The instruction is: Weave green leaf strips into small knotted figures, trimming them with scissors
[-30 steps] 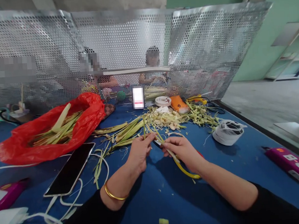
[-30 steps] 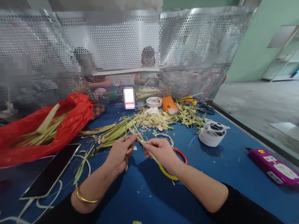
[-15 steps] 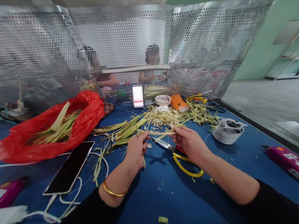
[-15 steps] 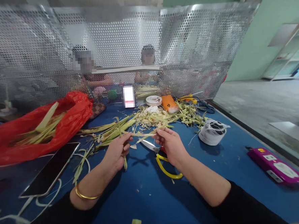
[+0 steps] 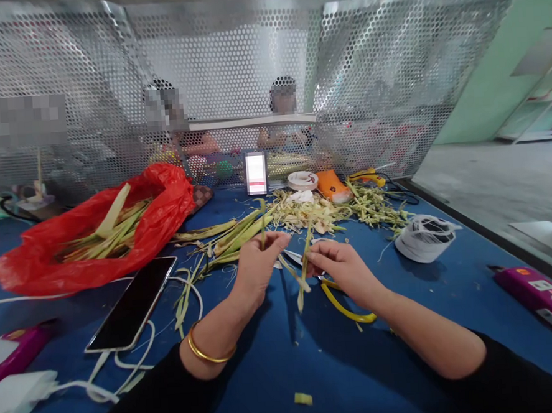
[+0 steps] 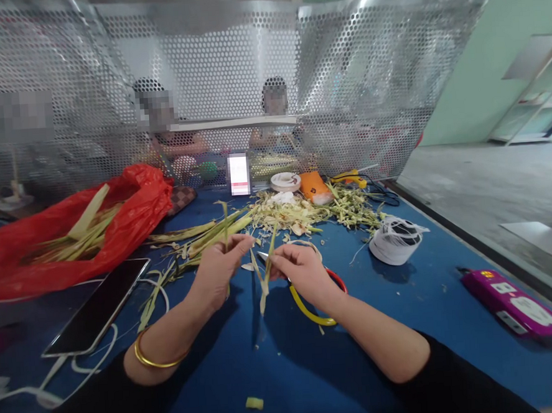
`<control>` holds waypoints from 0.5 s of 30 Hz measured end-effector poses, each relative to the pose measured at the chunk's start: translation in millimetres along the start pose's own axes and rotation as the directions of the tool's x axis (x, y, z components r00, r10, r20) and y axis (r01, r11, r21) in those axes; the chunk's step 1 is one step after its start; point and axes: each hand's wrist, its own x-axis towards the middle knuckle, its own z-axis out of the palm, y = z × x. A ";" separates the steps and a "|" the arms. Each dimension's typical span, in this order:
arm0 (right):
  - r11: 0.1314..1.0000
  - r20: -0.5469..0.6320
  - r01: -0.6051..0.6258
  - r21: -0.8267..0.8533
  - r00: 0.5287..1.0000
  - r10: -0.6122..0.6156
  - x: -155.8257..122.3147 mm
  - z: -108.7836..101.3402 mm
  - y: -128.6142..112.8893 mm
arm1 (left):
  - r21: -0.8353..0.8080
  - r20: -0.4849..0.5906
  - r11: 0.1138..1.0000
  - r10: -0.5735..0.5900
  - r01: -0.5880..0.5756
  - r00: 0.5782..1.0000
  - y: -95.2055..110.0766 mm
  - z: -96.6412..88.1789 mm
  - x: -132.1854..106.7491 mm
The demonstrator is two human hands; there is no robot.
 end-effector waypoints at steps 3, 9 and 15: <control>0.999 0.067 0.020 -0.029 0.998 -0.018 -4.3 6.1 4.1 | 0.112 0.130 0.991 0.055 -0.070 0.990 -1.4 7.5 -9.0; 0.999 0.043 0.003 -0.054 0.999 -0.001 -6.0 8.2 8.0 | -0.033 0.088 0.996 -0.084 0.087 0.993 -0.4 5.0 -7.8; 0.994 -0.085 -0.103 0.040 0.991 0.106 -3.5 3.8 2.5 | -0.206 0.030 0.973 -0.099 0.103 0.995 8.6 -3.6 3.6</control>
